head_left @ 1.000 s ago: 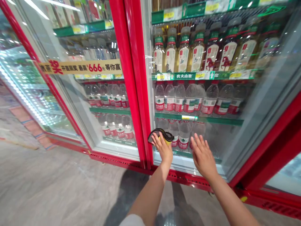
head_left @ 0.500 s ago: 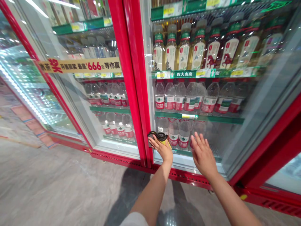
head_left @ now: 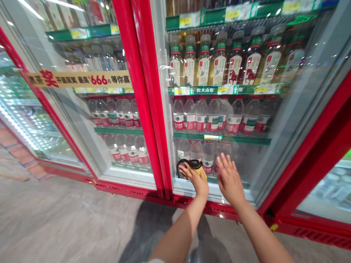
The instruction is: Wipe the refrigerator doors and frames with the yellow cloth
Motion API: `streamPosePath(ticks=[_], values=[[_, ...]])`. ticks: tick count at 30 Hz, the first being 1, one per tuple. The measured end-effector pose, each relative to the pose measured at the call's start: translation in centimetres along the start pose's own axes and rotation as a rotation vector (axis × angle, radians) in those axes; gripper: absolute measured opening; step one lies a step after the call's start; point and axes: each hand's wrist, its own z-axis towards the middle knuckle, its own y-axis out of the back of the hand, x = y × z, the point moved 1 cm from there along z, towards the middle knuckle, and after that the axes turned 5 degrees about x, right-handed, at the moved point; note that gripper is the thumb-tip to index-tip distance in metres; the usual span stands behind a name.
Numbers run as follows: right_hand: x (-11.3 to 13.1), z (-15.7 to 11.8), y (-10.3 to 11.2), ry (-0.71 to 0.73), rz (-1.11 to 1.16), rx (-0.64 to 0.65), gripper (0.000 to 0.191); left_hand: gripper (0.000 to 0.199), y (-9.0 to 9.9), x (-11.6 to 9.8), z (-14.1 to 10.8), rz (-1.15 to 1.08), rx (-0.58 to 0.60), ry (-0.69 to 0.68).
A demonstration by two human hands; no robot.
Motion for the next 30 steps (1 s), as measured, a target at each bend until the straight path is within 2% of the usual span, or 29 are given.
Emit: streamPosePath(ticks=[2, 4, 6, 8, 10, 15, 17, 19, 22, 25, 27, 30], values=[[-0.2, 0.1, 0.2, -0.018, -0.008, -0.013, 0.086, 0.087, 0.2, -2.5, 0.3, 0.089, 0.124, -0.175], [-0.4, 0.3, 0.4, -0.025, -0.014, -0.025, 0.086, 0.091, 1.4, -5.4, 2.0, 0.201, 0.192, -0.365], [-0.7, 0.4, 0.5, -0.028, -0.017, -0.030, 0.086, 0.096, 2.8, -7.8, 4.0, 0.272, 0.172, -0.467], [-0.9, 0.4, 0.6, -0.030, -0.016, -0.031, 0.085, 0.100, 3.8, -8.6, 5.1, 0.316, 0.125, -0.488], [-1.0, 0.3, 0.6, -0.032, -0.010, -0.033, 0.086, 0.102, 4.0, -7.5, 5.0, 0.368, 0.142, -0.535], [-1.0, -0.2, 0.1, -0.017, -0.015, 0.011, 0.087, 0.090, 4.4, -1.6, 3.9, 0.520, 0.393, -0.810], [-0.9, -0.3, 0.0, -0.019, -0.031, 0.029, 0.089, 0.080, 5.6, -1.1, 4.8, 0.552, 0.439, -0.902], [-0.8, -0.2, -0.2, -0.031, -0.039, 0.034, 0.091, 0.074, 7.1, -2.1, 6.3, 0.568, 0.449, -0.970], [-0.6, 0.0, -0.3, -0.039, -0.033, 0.037, 0.093, 0.075, 9.4, -4.9, 8.7, 0.577, 0.386, -0.961], [-0.2, 0.1, -0.3, -0.043, -0.028, 0.033, 0.094, 0.078, 11.1, -6.8, 10.1, 0.576, 0.284, -0.841], [0.0, 0.1, -0.2, -0.047, -0.027, 0.031, 0.093, 0.076, 12.0, -7.0, 10.5, 0.577, 0.226, -0.755], [-0.1, -0.1, 0.2, -0.041, -0.024, 0.038, 0.093, 0.068, 13.2, -6.1, 10.9, 0.592, 0.163, -0.693]])
